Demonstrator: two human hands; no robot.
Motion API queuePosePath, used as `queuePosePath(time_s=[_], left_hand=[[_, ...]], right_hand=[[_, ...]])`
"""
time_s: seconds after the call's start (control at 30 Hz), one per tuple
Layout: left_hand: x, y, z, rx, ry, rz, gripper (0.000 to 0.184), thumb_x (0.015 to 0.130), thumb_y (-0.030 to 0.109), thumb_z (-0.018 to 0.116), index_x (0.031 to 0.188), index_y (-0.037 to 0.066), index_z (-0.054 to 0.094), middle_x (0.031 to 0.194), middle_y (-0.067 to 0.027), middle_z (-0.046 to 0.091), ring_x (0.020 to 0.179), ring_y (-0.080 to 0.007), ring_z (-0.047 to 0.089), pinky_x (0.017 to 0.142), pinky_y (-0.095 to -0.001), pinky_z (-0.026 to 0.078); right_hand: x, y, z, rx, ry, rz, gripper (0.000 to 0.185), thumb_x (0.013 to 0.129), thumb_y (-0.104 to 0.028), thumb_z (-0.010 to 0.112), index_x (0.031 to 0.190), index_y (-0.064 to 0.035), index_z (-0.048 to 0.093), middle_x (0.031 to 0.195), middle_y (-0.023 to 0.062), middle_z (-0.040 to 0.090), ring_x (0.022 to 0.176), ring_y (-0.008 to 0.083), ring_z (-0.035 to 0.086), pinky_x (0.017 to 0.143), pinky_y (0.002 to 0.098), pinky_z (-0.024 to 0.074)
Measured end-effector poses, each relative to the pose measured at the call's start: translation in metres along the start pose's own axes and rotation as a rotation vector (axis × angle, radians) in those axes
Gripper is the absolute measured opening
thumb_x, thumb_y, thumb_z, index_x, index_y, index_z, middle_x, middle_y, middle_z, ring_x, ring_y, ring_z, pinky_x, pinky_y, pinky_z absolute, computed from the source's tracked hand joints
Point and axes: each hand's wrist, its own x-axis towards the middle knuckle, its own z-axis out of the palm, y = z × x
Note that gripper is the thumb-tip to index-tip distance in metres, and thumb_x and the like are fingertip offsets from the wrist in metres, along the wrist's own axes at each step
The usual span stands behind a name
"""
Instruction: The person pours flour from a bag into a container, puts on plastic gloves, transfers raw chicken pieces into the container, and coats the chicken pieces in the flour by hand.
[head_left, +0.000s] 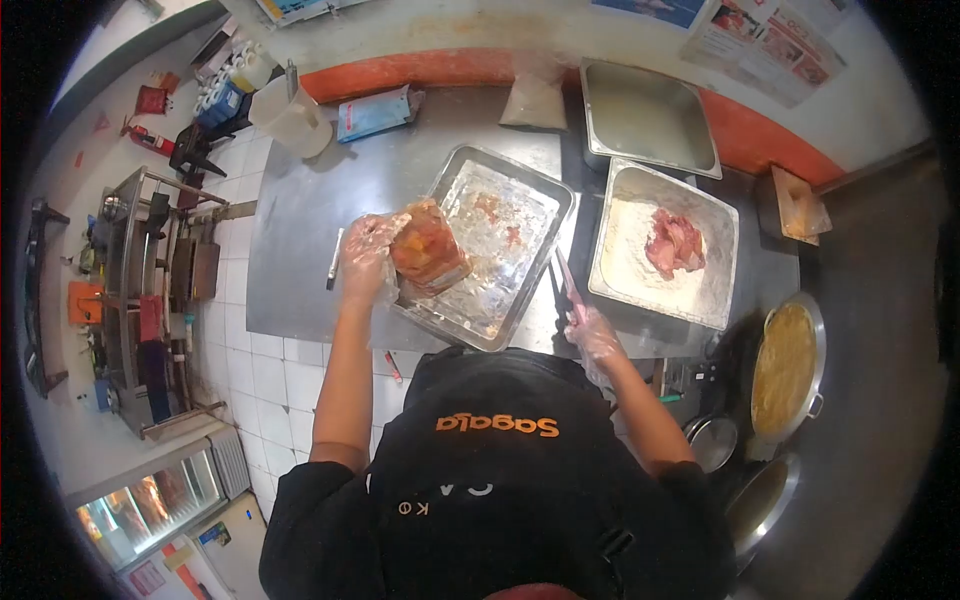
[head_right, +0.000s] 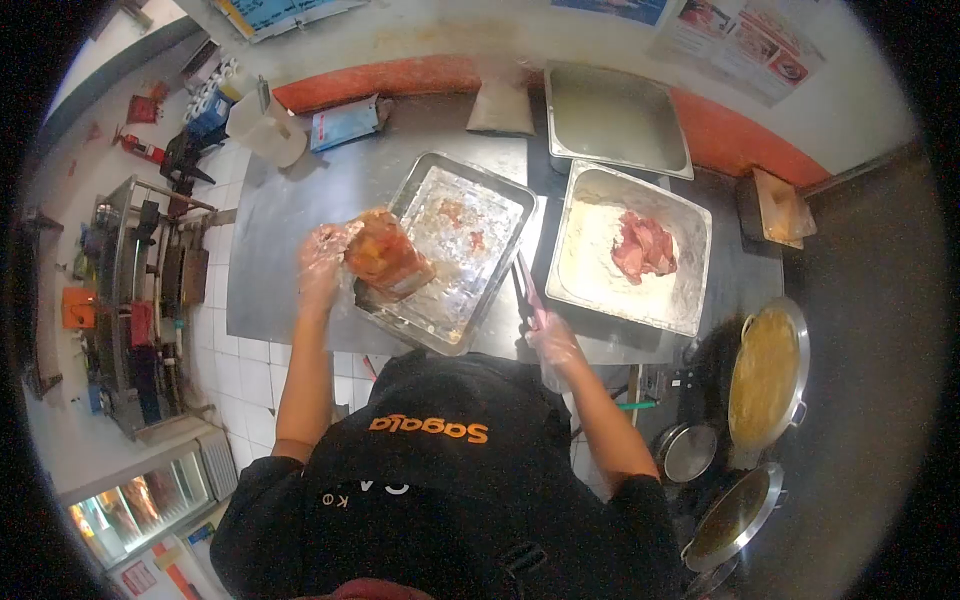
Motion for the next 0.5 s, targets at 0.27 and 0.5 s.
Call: queuePosePath(time_s=[0.27,0.5], left_hand=[[0.005,-0.007,0.006,-0.172,0.014,-0.132,0.005,0.09,0.01,0.061,0.089,0.005,0.062,0.082,0.0009,0.059,0.076,-0.0087,0.053,0.07,-0.0244,0.044],[0.009,-0.009,0.011,-0.475,0.087,-0.283,0.011,0.093,0.014,0.057,0.097,0.004,0.061,0.095,-0.0049,0.062,0.088,-0.0144,0.057,0.081,-0.0289,0.047]], right_hand=[[-0.068,-0.018,-0.003,0.415,0.04,-0.015,0.031,0.085,-0.013,0.066,0.113,-0.0024,0.058,0.084,0.0045,0.06,0.077,0.0164,0.058,0.071,0.032,0.0469],[-0.064,-0.074,-0.023,0.278,-0.027,-0.143,0.038,0.09,-0.021,0.063,0.122,-0.0017,0.059,0.089,0.0052,0.064,0.078,0.0153,0.058,0.075,0.0309,0.0475]])
